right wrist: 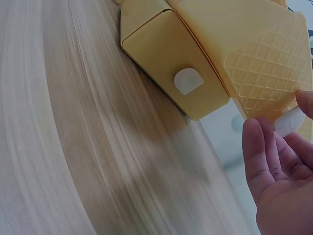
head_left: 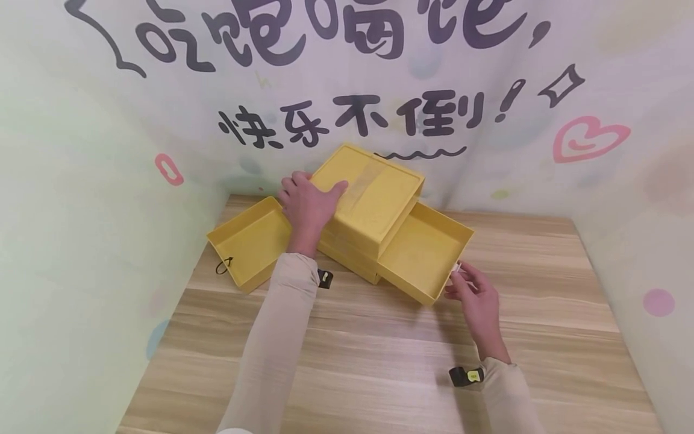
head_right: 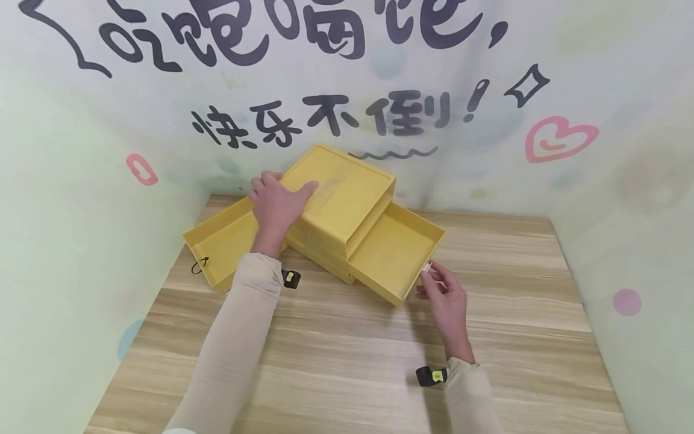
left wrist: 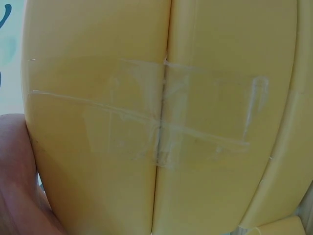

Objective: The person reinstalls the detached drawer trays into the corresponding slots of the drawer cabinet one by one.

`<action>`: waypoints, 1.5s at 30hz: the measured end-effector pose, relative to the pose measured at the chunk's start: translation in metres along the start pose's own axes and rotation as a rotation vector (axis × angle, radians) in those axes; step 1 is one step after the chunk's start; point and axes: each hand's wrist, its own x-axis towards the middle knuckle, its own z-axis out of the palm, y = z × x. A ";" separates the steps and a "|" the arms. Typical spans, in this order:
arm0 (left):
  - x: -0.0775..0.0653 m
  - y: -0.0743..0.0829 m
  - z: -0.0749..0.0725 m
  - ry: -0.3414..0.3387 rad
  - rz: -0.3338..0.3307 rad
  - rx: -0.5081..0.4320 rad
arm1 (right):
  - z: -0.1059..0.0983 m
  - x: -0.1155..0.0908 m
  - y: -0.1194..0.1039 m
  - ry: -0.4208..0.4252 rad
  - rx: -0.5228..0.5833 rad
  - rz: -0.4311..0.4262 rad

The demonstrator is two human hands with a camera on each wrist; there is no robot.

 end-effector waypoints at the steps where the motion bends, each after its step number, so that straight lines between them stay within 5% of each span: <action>1: 0.000 0.000 0.000 -0.002 0.001 -0.001 | 0.000 0.000 0.000 0.000 -0.003 0.002; 45: 0.001 -0.001 0.001 -0.004 -0.007 -0.018 | 0.022 0.008 -0.001 -0.053 -0.083 0.023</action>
